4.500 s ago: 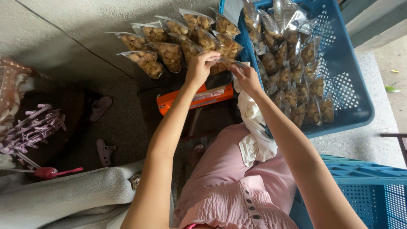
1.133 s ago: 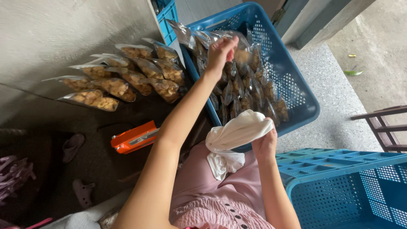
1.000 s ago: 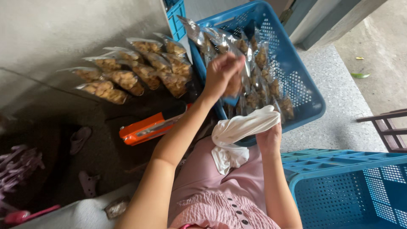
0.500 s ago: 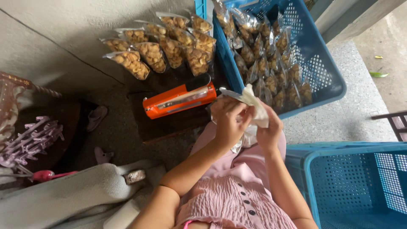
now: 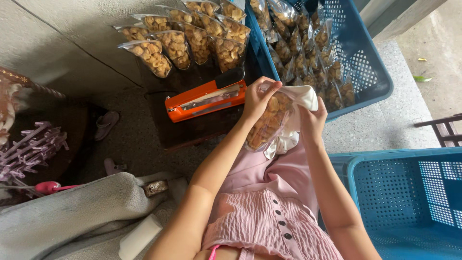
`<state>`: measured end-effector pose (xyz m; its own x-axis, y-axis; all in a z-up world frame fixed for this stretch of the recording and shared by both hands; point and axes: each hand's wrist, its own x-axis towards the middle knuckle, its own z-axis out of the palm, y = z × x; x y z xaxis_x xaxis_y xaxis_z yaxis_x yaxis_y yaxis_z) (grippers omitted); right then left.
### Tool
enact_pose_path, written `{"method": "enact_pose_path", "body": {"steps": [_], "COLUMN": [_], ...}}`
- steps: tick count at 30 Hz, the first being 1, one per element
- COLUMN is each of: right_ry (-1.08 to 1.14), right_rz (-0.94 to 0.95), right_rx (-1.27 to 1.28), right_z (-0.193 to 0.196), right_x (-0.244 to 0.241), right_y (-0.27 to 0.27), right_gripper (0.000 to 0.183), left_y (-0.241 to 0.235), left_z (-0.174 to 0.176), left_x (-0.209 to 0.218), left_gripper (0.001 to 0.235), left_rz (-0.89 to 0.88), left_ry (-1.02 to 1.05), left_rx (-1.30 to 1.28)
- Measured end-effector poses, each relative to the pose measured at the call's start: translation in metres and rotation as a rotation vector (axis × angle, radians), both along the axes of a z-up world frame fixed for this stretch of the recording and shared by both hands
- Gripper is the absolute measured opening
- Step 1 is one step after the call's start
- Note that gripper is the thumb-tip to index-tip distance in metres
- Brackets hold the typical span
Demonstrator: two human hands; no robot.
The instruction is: The person sits on the floor and repeatedly places snack items into clear plastic bags, wipes the bags with a white cloth, and stacks the finished packages in a blue basket. A stapler is visible on the table but not used during the clip.
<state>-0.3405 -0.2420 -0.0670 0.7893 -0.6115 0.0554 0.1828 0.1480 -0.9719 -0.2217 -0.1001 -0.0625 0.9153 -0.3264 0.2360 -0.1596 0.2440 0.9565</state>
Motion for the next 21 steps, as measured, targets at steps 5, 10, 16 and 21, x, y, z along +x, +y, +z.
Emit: {"method": "enact_pose_path", "body": {"steps": [5,10,16,21], "right_ry": [-0.101,-0.261,-0.347,-0.315], "right_rz": [0.145,0.296,0.246,0.261], "right_rx": [0.372,0.41,0.418,0.359], "right_z": [-0.022,-0.006,0.024,0.014], "right_x": [-0.002,-0.018,-0.016,-0.016], "right_y": [-0.025,-0.037,-0.039,-0.053], "right_gripper": [0.025,0.028,0.039,0.031], "left_y": [-0.006,-0.001,0.0,-0.001], "left_z": [-0.013,-0.016,-0.022,-0.018], "left_x": [0.002,-0.002,-0.005,-0.004], "left_gripper": [0.028,0.031,0.022,0.021], "left_rz": [0.07,-0.068,-0.101,-0.114], "left_ry": [0.015,0.052,0.082,0.072], "left_rx": [-0.036,-0.137,-0.147,-0.168]}}
